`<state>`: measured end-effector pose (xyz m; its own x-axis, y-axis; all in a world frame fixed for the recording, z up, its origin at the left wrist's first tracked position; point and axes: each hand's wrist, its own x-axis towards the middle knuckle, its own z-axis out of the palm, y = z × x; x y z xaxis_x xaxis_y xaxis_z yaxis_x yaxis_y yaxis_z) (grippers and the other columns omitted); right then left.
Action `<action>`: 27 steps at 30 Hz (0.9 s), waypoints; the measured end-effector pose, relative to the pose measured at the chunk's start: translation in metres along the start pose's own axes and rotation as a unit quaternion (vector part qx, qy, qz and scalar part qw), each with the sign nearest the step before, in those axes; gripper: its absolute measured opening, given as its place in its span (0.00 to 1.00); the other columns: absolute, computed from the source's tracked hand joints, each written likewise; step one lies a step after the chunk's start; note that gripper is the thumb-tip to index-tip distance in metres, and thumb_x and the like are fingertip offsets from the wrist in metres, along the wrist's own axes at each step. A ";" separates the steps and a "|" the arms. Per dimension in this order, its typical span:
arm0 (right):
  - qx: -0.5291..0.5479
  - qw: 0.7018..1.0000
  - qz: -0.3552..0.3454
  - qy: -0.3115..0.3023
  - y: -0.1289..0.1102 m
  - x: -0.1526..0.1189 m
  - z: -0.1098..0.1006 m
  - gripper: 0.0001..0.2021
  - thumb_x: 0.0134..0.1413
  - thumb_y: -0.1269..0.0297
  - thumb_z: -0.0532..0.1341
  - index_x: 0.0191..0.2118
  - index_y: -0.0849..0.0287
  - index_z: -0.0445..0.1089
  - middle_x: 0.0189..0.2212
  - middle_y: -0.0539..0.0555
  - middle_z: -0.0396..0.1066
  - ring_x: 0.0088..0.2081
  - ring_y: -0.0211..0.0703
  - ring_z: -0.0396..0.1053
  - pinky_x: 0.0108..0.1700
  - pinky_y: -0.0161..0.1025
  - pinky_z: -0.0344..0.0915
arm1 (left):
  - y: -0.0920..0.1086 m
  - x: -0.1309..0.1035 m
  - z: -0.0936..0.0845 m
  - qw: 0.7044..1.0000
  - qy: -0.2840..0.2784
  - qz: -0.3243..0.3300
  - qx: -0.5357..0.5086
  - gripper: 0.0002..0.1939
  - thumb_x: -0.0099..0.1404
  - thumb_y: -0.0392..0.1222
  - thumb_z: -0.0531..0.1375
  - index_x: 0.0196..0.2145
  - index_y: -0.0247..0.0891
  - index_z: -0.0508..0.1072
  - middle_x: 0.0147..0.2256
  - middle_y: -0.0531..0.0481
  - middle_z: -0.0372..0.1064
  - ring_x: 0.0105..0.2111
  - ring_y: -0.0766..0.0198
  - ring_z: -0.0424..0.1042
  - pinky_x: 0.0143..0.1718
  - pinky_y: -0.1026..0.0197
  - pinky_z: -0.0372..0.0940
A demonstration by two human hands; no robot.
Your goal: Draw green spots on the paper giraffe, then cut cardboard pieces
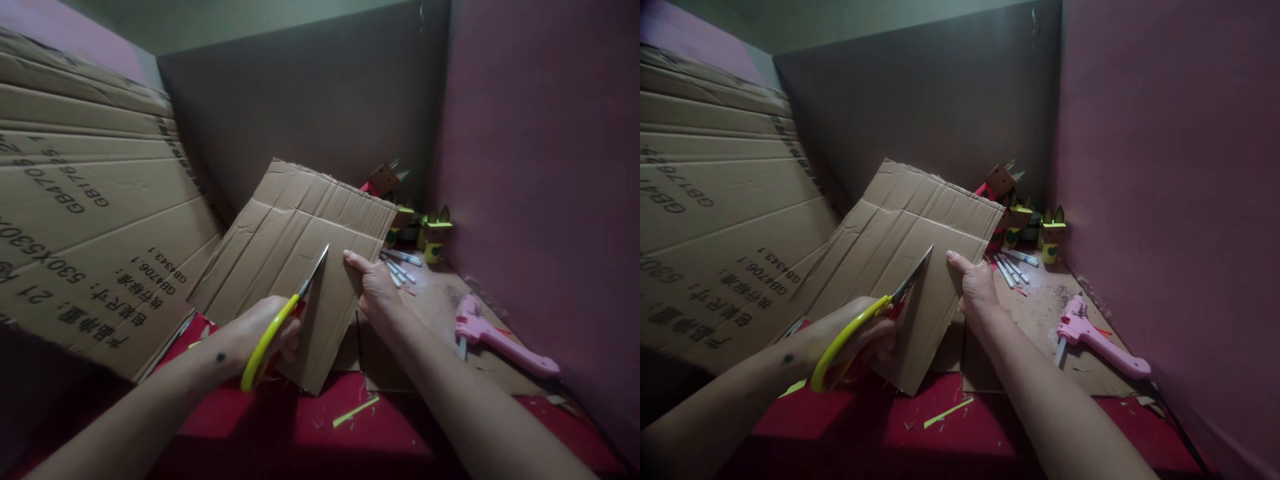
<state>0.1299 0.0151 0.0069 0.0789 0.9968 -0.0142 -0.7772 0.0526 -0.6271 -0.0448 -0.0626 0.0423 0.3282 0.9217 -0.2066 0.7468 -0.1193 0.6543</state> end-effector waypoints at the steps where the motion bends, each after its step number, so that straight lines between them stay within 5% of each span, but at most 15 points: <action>1: -0.001 1.000 0.002 0.004 0.000 0.000 0.000 0.13 0.28 0.72 0.70 0.28 0.62 0.73 0.19 0.48 0.75 0.22 0.40 0.71 0.32 0.39 0.72 | -0.002 0.001 0.001 1.000 0.001 -0.006 -0.017 0.13 0.56 0.48 0.53 0.22 0.36 0.68 0.20 0.48 0.70 0.21 0.63 0.70 0.23 0.63 0.62; 16: 0.008 1.000 0.016 0.013 0.001 -0.006 0.003 0.11 0.30 0.73 0.69 0.26 0.60 0.72 0.18 0.49 0.74 0.22 0.41 0.72 0.31 0.40 0.72 | -0.007 -0.003 0.008 0.982 -0.002 -0.081 -0.173 0.15 0.58 0.50 0.60 0.23 0.35 0.68 0.18 0.50 0.71 0.20 0.64 0.72 0.21 0.66 0.63; 23: 0.000 1.000 0.003 0.013 0.008 -0.004 0.002 0.12 0.28 0.72 0.70 0.26 0.61 0.72 0.18 0.48 0.75 0.21 0.40 0.71 0.27 0.39 0.72 | 0.002 -0.010 0.006 0.988 -0.048 -0.091 -0.118 0.26 0.64 0.54 0.50 0.15 0.37 0.64 0.09 0.51 0.62 0.08 0.69 0.59 0.11 0.67 0.53; 27: -0.005 1.000 0.006 0.012 0.008 -0.003 0.001 0.11 0.28 0.72 0.70 0.26 0.61 0.72 0.17 0.48 0.74 0.20 0.40 0.70 0.27 0.38 0.71 | -0.011 -0.010 0.014 0.985 -0.026 -0.081 -0.152 0.20 0.58 0.56 0.55 0.22 0.35 0.67 0.17 0.45 0.72 0.16 0.64 0.69 0.15 0.65 0.60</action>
<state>0.1226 0.0126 0.0024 0.0851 0.9956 -0.0402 -0.7720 0.0404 -0.6344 -0.0483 -0.0757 0.0265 0.2546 0.8983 -0.3580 0.5872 0.1505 0.7953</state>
